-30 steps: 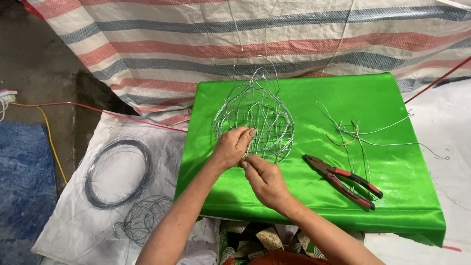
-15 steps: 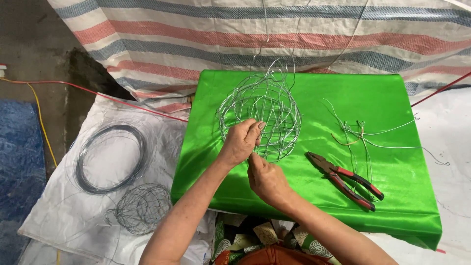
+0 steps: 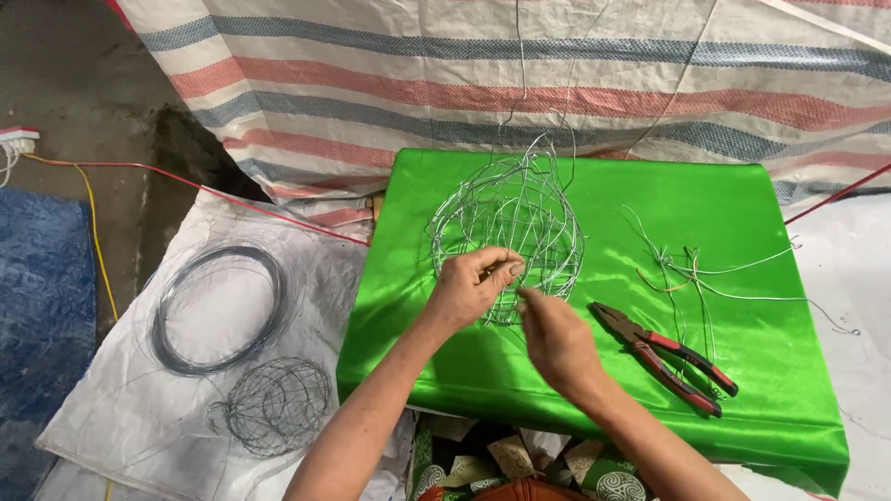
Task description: The person is extending a wire mesh structure by weaving and twisting additional wire strands onto it using their hands and pliers.
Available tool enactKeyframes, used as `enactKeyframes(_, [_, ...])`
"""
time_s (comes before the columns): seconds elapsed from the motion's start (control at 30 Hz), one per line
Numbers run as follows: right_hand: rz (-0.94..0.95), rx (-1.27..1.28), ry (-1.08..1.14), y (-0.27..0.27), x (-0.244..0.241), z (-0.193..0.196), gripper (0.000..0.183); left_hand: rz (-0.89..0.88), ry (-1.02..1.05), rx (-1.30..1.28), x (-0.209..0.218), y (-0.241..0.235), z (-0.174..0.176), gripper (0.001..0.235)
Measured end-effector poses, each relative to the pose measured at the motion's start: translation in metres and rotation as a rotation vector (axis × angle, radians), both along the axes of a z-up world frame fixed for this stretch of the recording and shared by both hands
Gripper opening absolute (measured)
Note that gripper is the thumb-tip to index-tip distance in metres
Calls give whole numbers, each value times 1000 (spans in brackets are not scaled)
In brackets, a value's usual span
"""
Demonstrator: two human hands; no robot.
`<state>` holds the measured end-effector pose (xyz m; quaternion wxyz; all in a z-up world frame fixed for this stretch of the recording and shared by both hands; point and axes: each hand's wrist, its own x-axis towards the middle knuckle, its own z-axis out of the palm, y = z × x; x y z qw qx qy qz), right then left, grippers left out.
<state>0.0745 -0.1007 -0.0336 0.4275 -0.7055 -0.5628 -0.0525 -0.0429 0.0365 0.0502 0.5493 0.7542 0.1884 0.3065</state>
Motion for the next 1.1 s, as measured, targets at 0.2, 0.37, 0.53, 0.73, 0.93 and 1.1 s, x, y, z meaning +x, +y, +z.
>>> enactKeyframes(0.2, [16, -55, -187, 24, 24, 73, 33, 151, -99, 127, 11, -7, -19, 9])
enactKeyframes(0.37, [-2, -90, -218, 38, 41, 51, 19, 237, -107, 290, 1, 6, -20, 7])
enactKeyframes(0.53, [15, -90, -157, 38, 41, 62, 13, 354, -132, 393, -1, 5, -22, 9])
enactKeyframes(0.73, [1, -54, -157, 38, 45, 58, 20, 488, -179, 459, 2, -10, -39, 22])
enactKeyframes(0.93, [26, -14, -66, 37, 47, 59, 17, 631, -241, 487, -3, -21, -52, 12])
enactKeyframes(1.1, [7, -20, -70, 40, 49, 46, 18, 427, -396, -44, -18, -34, -74, 13])
